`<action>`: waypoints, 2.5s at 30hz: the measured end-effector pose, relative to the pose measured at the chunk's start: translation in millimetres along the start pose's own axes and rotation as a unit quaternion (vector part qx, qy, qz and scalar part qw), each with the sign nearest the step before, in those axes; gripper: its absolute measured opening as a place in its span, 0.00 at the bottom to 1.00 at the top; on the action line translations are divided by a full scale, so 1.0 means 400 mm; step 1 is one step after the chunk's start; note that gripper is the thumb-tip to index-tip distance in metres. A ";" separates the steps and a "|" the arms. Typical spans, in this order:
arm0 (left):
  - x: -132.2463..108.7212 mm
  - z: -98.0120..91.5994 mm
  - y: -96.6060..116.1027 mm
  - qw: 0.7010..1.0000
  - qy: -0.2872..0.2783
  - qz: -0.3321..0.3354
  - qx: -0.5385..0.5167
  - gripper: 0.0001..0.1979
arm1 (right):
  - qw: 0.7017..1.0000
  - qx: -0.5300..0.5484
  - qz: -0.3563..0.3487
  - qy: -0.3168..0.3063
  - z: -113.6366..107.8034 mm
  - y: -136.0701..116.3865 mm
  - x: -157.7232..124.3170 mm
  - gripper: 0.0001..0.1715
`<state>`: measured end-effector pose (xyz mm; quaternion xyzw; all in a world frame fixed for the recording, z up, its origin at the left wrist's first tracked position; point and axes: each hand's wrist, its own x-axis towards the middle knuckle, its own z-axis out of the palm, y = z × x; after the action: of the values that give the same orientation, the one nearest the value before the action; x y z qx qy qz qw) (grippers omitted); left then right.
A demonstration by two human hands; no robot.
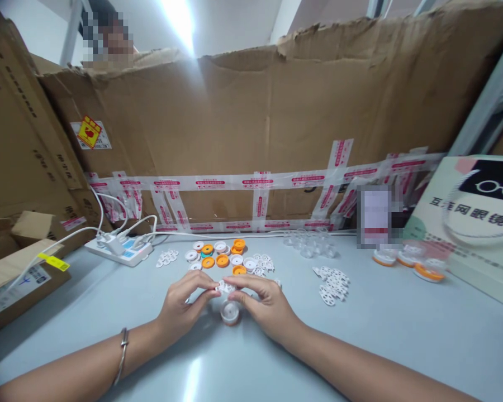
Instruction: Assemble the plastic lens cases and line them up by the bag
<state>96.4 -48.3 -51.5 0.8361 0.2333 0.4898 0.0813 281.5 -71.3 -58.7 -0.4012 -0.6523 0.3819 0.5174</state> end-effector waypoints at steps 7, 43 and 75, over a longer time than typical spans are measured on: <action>0.000 0.000 0.005 1.000 -0.006 0.020 0.003 0.05 | 1.000 0.020 0.016 0.015 0.007 0.022 -0.007 0.12; 0.000 -0.001 0.001 0.999 -0.035 0.006 -0.011 0.05 | 0.997 -0.018 -0.023 -0.066 -0.018 -0.013 0.012 0.05; 0.001 0.010 0.001 0.977 -0.074 -0.175 -0.098 0.09 | 0.989 0.023 0.124 -0.078 -0.012 -0.024 0.033 0.18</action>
<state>100.2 -48.0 -53.1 0.8042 0.3202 0.4249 0.2649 283.1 -62.6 -44.4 -0.4358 -0.6267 0.4885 0.4228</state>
